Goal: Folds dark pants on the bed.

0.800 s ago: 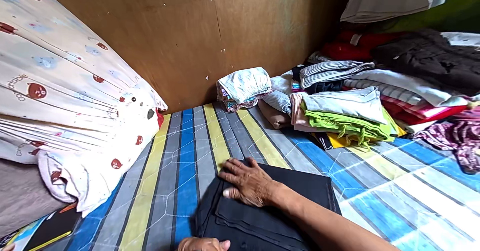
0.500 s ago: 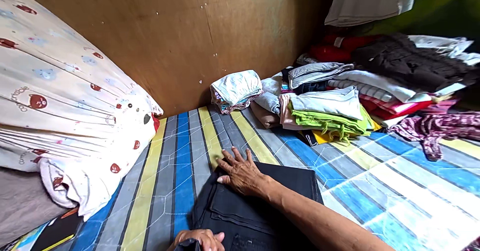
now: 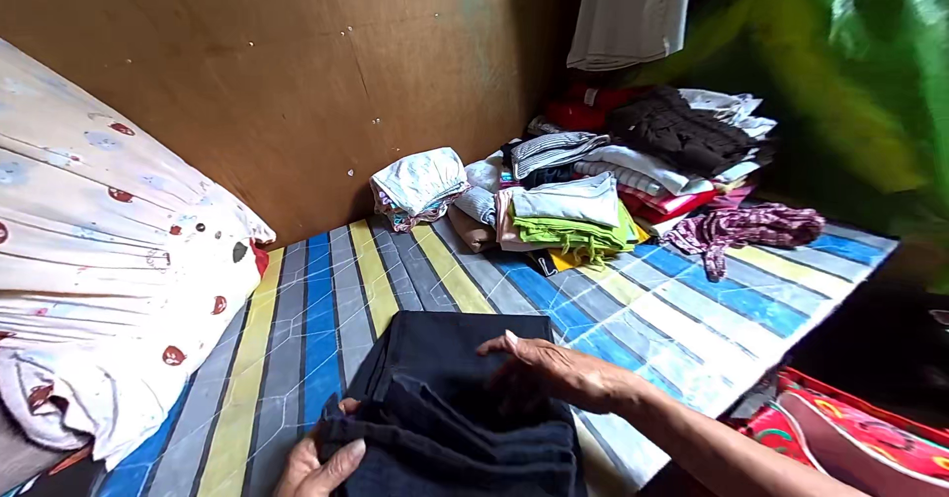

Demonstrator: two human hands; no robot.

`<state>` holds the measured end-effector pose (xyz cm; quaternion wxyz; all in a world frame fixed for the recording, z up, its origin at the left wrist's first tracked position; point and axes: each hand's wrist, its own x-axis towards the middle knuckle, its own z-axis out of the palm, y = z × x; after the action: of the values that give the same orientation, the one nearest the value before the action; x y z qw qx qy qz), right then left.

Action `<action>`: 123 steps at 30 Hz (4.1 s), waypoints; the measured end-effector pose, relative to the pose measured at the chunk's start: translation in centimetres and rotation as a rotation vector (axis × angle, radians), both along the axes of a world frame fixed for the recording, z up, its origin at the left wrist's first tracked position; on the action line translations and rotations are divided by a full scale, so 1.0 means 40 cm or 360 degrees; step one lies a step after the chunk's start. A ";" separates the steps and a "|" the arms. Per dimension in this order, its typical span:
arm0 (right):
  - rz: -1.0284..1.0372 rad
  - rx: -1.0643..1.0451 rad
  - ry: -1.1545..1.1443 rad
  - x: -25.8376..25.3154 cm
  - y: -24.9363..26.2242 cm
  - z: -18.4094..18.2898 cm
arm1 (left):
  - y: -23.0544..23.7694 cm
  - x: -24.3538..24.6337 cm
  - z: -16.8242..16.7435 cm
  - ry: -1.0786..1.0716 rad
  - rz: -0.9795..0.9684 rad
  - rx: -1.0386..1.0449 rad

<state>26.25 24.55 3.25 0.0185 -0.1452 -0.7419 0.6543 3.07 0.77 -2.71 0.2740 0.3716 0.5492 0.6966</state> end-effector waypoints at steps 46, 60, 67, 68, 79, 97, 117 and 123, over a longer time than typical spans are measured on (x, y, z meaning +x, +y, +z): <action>-0.0674 0.0973 0.0047 -0.053 0.103 -0.095 | 0.084 -0.157 0.080 0.0705 0.0353 -0.1496; -0.0416 0.1799 0.0569 -0.108 0.158 -0.180 | 0.121 -0.225 -0.061 0.2019 0.0699 -0.0381; -0.0190 0.2226 0.0712 -0.127 0.183 -0.175 | 0.125 -0.245 -0.070 0.2209 0.0626 -0.0212; -0.0179 0.2223 0.0697 -0.128 0.184 -0.172 | 0.128 -0.245 -0.071 0.2219 0.0623 -0.0241; -0.0154 0.2102 0.0533 -0.133 0.182 -0.153 | 0.125 -0.242 -0.068 0.2288 0.0554 -0.0207; -0.0299 0.1877 0.0445 -0.144 0.202 -0.166 | 0.154 -0.237 -0.038 0.1537 0.0784 -0.0669; 0.0029 0.1910 -0.0032 -0.003 -0.212 -0.152 | 0.082 -0.244 0.002 0.1184 0.1094 -0.1073; -0.0092 0.1988 0.0123 -0.061 -0.163 -0.143 | 0.071 -0.179 0.054 0.1467 0.0969 -0.0666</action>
<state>23.81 18.01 -2.49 0.1444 -0.1032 -0.9789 0.1011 -4.08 3.60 -0.54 -0.1378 0.3996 0.8193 0.3875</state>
